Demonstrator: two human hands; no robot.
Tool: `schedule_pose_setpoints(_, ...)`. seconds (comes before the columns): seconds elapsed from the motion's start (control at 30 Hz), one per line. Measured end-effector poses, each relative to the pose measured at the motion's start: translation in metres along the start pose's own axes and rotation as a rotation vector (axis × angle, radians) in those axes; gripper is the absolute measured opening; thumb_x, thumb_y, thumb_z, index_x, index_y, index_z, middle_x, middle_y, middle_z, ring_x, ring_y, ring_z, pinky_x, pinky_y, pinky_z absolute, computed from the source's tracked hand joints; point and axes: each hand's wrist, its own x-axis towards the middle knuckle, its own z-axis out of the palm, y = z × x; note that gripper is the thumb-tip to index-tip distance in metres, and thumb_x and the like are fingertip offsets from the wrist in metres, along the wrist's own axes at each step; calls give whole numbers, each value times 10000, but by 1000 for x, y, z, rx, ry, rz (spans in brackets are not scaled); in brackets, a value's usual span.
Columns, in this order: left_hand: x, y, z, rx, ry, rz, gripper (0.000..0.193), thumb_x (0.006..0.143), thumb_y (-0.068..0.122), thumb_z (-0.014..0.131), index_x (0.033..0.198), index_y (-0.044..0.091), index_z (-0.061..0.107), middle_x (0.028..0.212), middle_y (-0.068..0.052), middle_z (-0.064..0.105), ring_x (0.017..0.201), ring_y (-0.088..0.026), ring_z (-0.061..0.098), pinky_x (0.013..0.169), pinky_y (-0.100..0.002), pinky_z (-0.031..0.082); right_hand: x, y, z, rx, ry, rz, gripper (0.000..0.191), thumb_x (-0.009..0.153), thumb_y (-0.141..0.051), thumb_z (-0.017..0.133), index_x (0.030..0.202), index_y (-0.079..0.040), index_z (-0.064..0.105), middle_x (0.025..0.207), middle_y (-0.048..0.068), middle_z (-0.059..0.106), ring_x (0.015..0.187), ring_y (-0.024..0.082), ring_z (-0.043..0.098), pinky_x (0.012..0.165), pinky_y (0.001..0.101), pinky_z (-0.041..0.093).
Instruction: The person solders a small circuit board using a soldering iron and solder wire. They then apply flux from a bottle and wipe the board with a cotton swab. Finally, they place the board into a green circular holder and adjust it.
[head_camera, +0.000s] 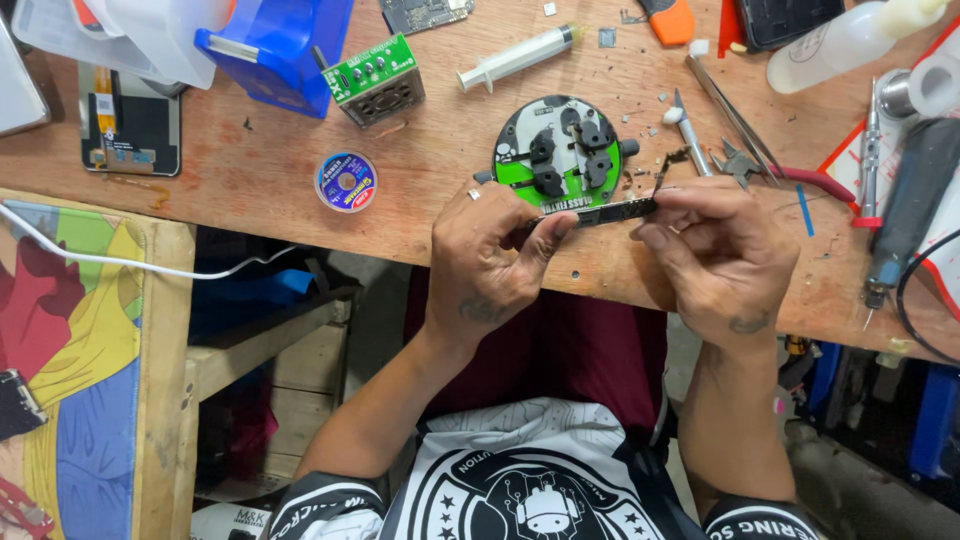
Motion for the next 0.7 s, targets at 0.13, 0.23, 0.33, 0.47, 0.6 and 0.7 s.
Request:
schedule_pose_setpoints(0.13, 2, 3, 0, -29, 10, -73, 237, 920, 206, 823, 829, 45, 675, 723, -59, 590, 679, -198, 565, 653, -344, 449, 4, 11, -2, -35, 43, 102, 199, 990, 135, 738, 1173, 91, 672, 1074, 93, 657, 923, 106, 679, 831, 214, 590)
schedule_pose_setpoints(0.23, 2, 6, -1, -44, 25, -56, 217, 911, 207, 824, 961, 44, 691, 803, -63, 626, 733, -193, 593, 692, -333, 480, 4, 15, -5, 35, 72, 131, 217, 991, 111, 734, 1197, 74, 678, 1072, 84, 672, 903, 103, 695, 837, 219, 602)
schedule_pose_setpoints(0.33, 2, 7, -3, -32, 3, -31, 263, 902, 189, 832, 1080, 53, 694, 879, -65, 657, 789, -192, 622, 741, -329, 504, 0, 15, -5, 39, 88, 118, 209, 992, 105, 750, 1187, 77, 679, 1088, 87, 668, 901, 103, 688, 818, 206, 583)
schedule_pose_setpoints(0.47, 0, 8, -4, -40, 13, -53, 303, 898, 156, 835, 1141, 54, 686, 932, -65, 671, 824, -195, 636, 776, -325, 527, -3, 14, -4, -35, 102, 131, 202, 991, 89, 758, 1181, 80, 690, 1110, 104, 679, 887, 116, 699, 786, 200, 571)
schedule_pose_setpoints(0.6, 1, 8, -3, -19, 12, -48, 288, 881, 130, 855, 1107, 69, 687, 945, -66, 681, 819, -198, 643, 780, -328, 528, -3, 12, -1, -3, 123, 129, 191, 996, 59, 750, 1177, 59, 690, 1116, 98, 684, 890, 120, 722, 798, 203, 593)
schedule_pose_setpoints(0.7, 2, 7, -4, -13, -8, -25, 329, 847, 135, 881, 1104, 81, 682, 981, -63, 694, 848, -199, 658, 790, -324, 542, -3, 10, 0, -95, 121, 110, 198, 999, 59, 752, 1187, 69, 691, 1177, 116, 697, 895, 132, 727, 782, 207, 595)
